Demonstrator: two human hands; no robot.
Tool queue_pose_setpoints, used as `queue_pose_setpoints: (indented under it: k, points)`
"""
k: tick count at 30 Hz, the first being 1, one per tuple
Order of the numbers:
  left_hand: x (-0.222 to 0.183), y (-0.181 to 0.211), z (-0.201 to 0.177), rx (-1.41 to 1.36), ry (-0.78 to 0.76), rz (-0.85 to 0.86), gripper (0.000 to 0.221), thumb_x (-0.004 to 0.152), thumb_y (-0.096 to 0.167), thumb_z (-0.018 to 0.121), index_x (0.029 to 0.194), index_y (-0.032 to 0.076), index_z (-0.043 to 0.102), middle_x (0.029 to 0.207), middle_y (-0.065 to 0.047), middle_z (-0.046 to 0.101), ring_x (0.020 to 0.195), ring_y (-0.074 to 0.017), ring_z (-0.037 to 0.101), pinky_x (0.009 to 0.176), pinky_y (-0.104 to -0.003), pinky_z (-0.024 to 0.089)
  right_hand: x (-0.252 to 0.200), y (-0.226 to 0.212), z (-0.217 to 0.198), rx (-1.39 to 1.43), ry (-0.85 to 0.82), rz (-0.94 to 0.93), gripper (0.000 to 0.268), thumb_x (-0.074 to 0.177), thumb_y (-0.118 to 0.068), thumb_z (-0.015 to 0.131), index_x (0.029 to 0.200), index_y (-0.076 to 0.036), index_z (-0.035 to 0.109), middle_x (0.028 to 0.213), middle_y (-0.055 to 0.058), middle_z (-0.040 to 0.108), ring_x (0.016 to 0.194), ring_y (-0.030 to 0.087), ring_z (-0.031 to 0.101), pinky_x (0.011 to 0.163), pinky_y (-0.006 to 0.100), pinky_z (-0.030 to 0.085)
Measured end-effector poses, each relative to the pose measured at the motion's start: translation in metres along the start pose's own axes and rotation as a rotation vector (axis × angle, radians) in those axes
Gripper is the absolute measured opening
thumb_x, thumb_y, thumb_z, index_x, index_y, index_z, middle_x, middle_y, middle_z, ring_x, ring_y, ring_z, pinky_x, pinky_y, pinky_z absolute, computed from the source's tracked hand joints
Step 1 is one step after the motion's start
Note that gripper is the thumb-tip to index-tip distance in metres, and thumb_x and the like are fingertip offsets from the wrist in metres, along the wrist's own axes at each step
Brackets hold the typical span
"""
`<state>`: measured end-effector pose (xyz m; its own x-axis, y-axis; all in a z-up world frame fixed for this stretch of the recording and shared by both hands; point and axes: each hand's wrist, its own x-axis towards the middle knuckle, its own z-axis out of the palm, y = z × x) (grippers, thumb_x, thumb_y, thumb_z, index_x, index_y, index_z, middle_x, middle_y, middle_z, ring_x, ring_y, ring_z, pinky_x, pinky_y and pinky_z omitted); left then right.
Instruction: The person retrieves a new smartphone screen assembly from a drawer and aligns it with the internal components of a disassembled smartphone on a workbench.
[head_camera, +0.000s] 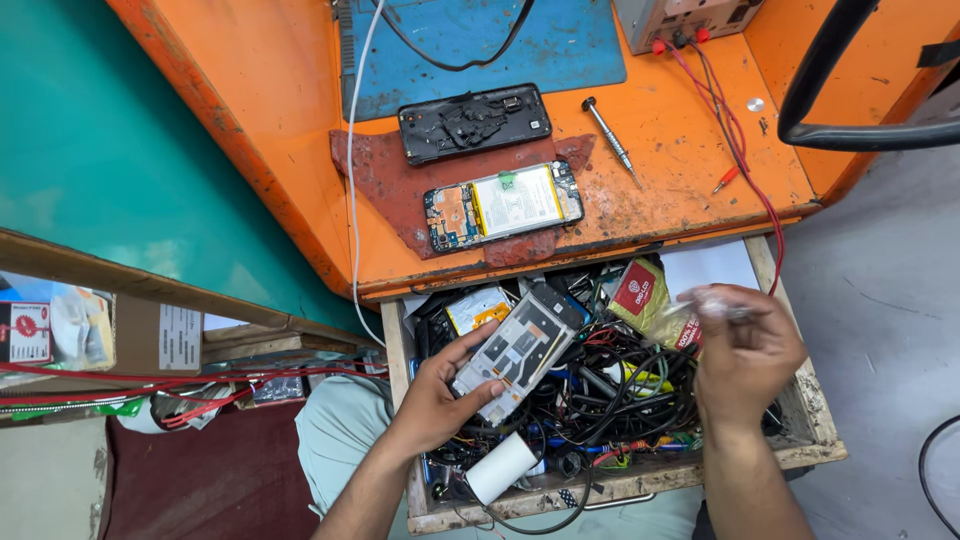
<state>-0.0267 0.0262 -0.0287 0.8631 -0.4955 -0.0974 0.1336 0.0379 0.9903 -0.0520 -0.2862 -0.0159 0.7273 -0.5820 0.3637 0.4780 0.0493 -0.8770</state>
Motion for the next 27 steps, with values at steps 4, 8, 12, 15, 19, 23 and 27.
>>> queue_pose_setpoints:
  k: [4,8,12,15,19,23,27]
  points:
    - [-0.005,0.002,-0.002,-0.018,0.014,-0.007,0.069,0.090,0.003,0.075,0.153,0.004,0.046,0.137,-0.012,0.069,0.120,-0.0134,0.064,0.104,-0.029,0.049,-0.006,-0.041,0.015,-0.825,-0.440,-0.238,0.045,0.086,-0.008,0.078,0.130,-0.004,0.066,0.123,0.021,0.069,0.110,0.033,0.069,0.092,0.036,0.056]
    - [-0.009,0.008,-0.003,0.039,0.013,0.018,0.068,0.091,0.004,0.074,0.154,0.007,0.047,0.134,-0.012,0.071,0.120,-0.0135,0.064,0.106,-0.029,0.050,-0.022,-0.067,0.034,-1.139,-0.519,-0.399,0.057,0.074,-0.011,0.081,0.129,-0.004,0.068,0.115,0.018,0.069,0.103,0.038,0.068,0.090,0.043,0.055]
    - [-0.012,0.009,-0.003,0.086,0.020,0.068,0.065,0.091,0.003,0.075,0.151,0.007,0.050,0.137,-0.012,0.069,0.123,-0.0138,0.064,0.107,-0.030,0.050,-0.041,-0.057,0.026,-0.937,-0.546,-0.272,0.039,0.084,-0.013,0.080,0.122,-0.009,0.071,0.110,0.010,0.071,0.095,0.028,0.071,0.084,0.039,0.058]
    - [-0.013,0.013,-0.001,0.055,0.037,0.044,0.065,0.091,0.004,0.075,0.151,0.007,0.051,0.134,-0.012,0.071,0.119,-0.0134,0.066,0.104,-0.029,0.051,-0.067,-0.023,-0.001,-0.722,-0.737,-0.485,0.036,0.083,-0.023,0.087,0.114,-0.014,0.071,0.100,0.002,0.074,0.086,0.023,0.072,0.075,0.036,0.056]
    - [-0.015,0.017,-0.007,0.053,0.036,0.062,0.066,0.091,0.002,0.075,0.152,0.006,0.051,0.137,-0.013,0.069,0.122,-0.0142,0.063,0.106,-0.029,0.049,-0.159,0.033,-0.073,-0.769,-1.112,-0.934,0.037,0.085,-0.029,0.081,0.121,-0.024,0.071,0.118,-0.003,0.066,0.103,0.020,0.063,0.076,0.034,0.055]
    - [-0.007,0.018,-0.008,0.015,0.045,0.058,0.066,0.090,0.001,0.075,0.151,0.005,0.050,0.138,-0.014,0.068,0.123,-0.0155,0.064,0.107,-0.031,0.050,-0.207,0.066,-0.113,-0.873,-1.160,-1.007,0.037,0.093,-0.030,0.074,0.130,-0.034,0.069,0.135,-0.008,0.054,0.123,0.016,0.052,0.079,0.030,0.051]
    - [0.000,0.021,-0.007,0.027,0.035,0.182,0.064,0.093,0.001,0.073,0.152,0.002,0.048,0.146,-0.016,0.062,0.131,-0.0169,0.059,0.112,-0.032,0.045,-0.165,0.058,-0.075,-0.890,-0.867,-1.170,0.030,0.101,-0.025,0.072,0.130,-0.032,0.067,0.131,-0.002,0.056,0.121,0.019,0.055,0.093,0.037,0.055]
